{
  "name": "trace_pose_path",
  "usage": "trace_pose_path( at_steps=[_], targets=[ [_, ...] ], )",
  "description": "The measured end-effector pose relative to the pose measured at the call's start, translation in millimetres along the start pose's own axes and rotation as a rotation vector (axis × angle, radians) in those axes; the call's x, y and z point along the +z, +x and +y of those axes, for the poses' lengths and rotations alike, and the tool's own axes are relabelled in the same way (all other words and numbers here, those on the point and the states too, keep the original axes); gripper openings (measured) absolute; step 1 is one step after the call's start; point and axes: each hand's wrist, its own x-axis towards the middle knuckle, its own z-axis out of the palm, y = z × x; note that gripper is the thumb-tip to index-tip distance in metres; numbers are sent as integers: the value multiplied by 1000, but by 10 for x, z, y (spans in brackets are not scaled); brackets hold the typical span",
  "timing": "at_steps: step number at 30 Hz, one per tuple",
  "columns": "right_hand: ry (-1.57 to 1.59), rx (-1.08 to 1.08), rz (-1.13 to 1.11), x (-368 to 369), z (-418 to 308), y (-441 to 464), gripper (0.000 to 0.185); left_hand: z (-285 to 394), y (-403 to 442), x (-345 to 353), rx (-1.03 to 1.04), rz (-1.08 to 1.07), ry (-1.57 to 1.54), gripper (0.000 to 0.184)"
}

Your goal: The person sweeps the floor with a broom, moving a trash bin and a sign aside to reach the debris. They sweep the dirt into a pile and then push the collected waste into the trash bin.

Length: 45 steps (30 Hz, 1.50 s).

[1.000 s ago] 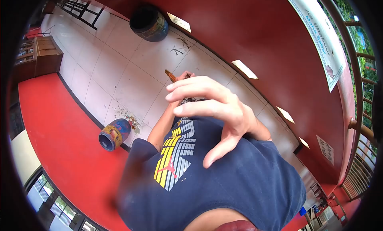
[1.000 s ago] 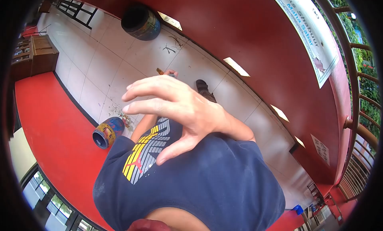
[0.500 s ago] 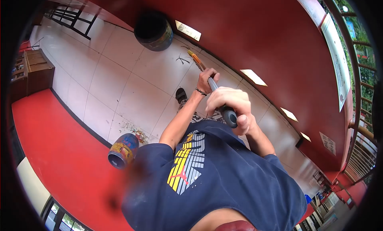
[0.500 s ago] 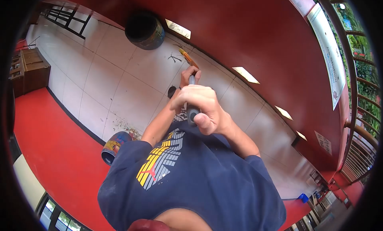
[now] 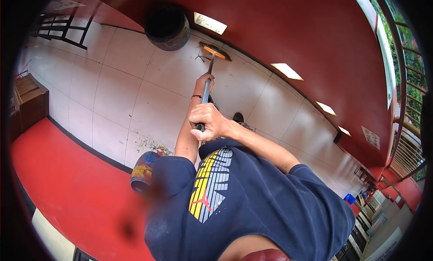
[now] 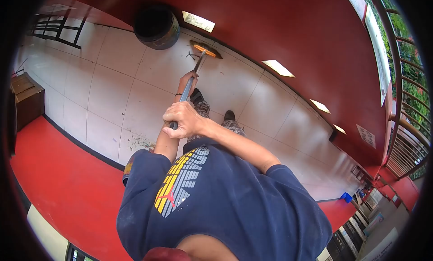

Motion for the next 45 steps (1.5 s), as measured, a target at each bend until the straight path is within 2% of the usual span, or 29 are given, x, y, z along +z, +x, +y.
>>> trace_pose_path(
  at_steps=[5, 7, 8, 12, 17, 20, 22, 25, 27, 29, 31, 37, 39, 45],
  targets=[
    [129, -26, -34, 12, -377, -173, 36, 159, -589, -61, 35, 127, 40, 4],
    [165, -59, -56, 34, -474, -235, 35, 407, -767, -145, -174, 92, 4, 4],
    [189, -52, -48, 47, -531, -269, 34, 260, -857, -112, 33, 155, 168, 4],
    [238, -90, -6, -7, -723, -339, 31, 378, -1060, -106, 12, 218, 198, 6],
    [132, -160, 54, -497, -1295, -499, 33, 1100, -821, 307, 62, 153, 112, 13],
    [15, -182, 105, -535, -1427, -758, 32, 1291, -639, 767, 101, -9, 31, 16],
    [-187, -78, 115, -519, -1264, -1012, 30, 1105, -474, 1176, 155, -160, -57, 15],
    [-307, 67, 272, -619, -776, -1352, 30, 665, -222, 1835, 215, -349, -105, 12],
    [-335, 123, 331, -652, -299, -1659, 29, 265, -207, 2091, 221, -471, -120, 11],
    [-282, 139, 343, -646, -156, -1835, 29, -42, -272, 2290, 209, -564, -51, 13],
    [-235, 129, 332, -618, -188, -1865, 26, -59, -372, 2291, 200, -581, -113, 13],
    [-80, 64, 322, -430, -519, -1871, 26, 227, -747, 1822, 164, -436, -48, 10],
    [2, 23, 290, -421, -660, -1895, 26, 435, -924, 1646, 80, -255, -17, 10],
    [245, -52, 114, -563, -966, -1952, 26, 691, -1540, 1222, 16, -46, 107, 9]
  ],
)
